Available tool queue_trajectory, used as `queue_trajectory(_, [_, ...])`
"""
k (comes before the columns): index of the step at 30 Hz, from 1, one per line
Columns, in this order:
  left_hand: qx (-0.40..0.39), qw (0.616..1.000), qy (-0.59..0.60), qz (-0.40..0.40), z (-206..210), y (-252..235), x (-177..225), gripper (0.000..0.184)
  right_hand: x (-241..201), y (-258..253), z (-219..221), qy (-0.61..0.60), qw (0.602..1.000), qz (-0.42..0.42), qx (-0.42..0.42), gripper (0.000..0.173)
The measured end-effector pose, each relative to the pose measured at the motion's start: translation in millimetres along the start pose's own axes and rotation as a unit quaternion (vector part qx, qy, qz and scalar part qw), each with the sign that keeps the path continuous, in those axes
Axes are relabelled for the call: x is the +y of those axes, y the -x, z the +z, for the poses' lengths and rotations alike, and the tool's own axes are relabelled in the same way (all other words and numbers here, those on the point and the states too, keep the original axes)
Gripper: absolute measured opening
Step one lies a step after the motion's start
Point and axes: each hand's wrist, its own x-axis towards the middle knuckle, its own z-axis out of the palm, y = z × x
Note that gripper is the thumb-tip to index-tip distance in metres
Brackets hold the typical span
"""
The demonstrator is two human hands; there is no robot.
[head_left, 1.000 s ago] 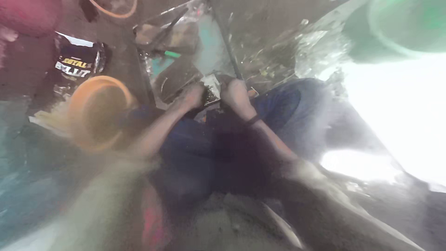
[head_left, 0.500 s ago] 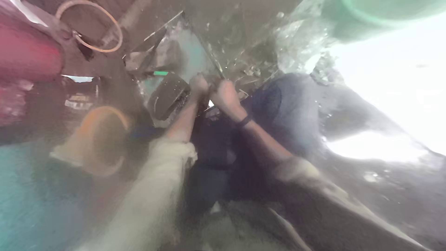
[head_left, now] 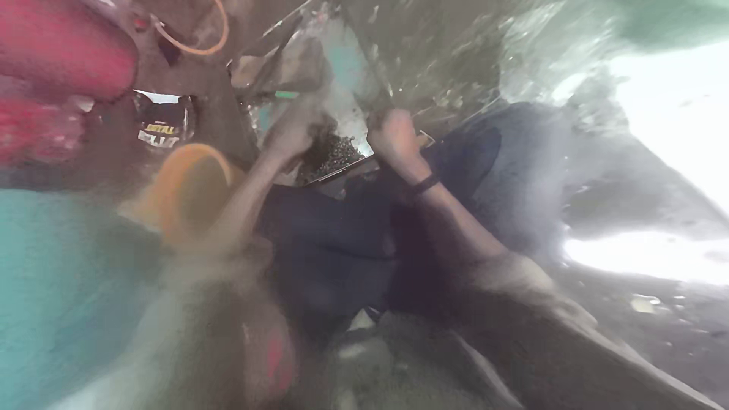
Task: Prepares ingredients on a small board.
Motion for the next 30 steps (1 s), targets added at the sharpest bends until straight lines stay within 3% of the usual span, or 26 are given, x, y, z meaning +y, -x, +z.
queue_trajectory(5, [-0.138,0.977,-0.059,-0.152,-15,51,-39,0.021,5,-1,4,-0.02,1.0,-0.021,-0.002,0.035])
queue_trajectory(9, [-0.199,0.968,-0.083,-0.13,-8,57,-54,0.025,6,2,5,-0.011,1.0,-0.021,-0.007,0.034])
queue_trajectory(14, [-0.109,0.986,-0.043,-0.115,-9,53,-65,0.019,7,0,3,-0.023,1.0,-0.019,0.005,0.036])
queue_trajectory(17, [-0.044,0.965,-0.024,-0.256,-22,55,-45,0.017,8,0,2,-0.037,0.999,-0.018,0.008,0.037])
queue_trajectory(19, [-0.011,0.932,-0.029,-0.36,-25,55,-39,0.025,6,0,2,-0.039,0.999,-0.022,0.006,0.037])
queue_trajectory(23, [-0.068,0.867,-0.029,-0.493,-20,53,-30,0.039,4,-1,0,-0.035,0.999,-0.026,-0.005,0.038])
queue_trajectory(30, [-0.11,0.892,-0.068,-0.434,-12,42,-14,0.036,4,-1,3,-0.055,0.998,-0.012,-0.001,0.037])
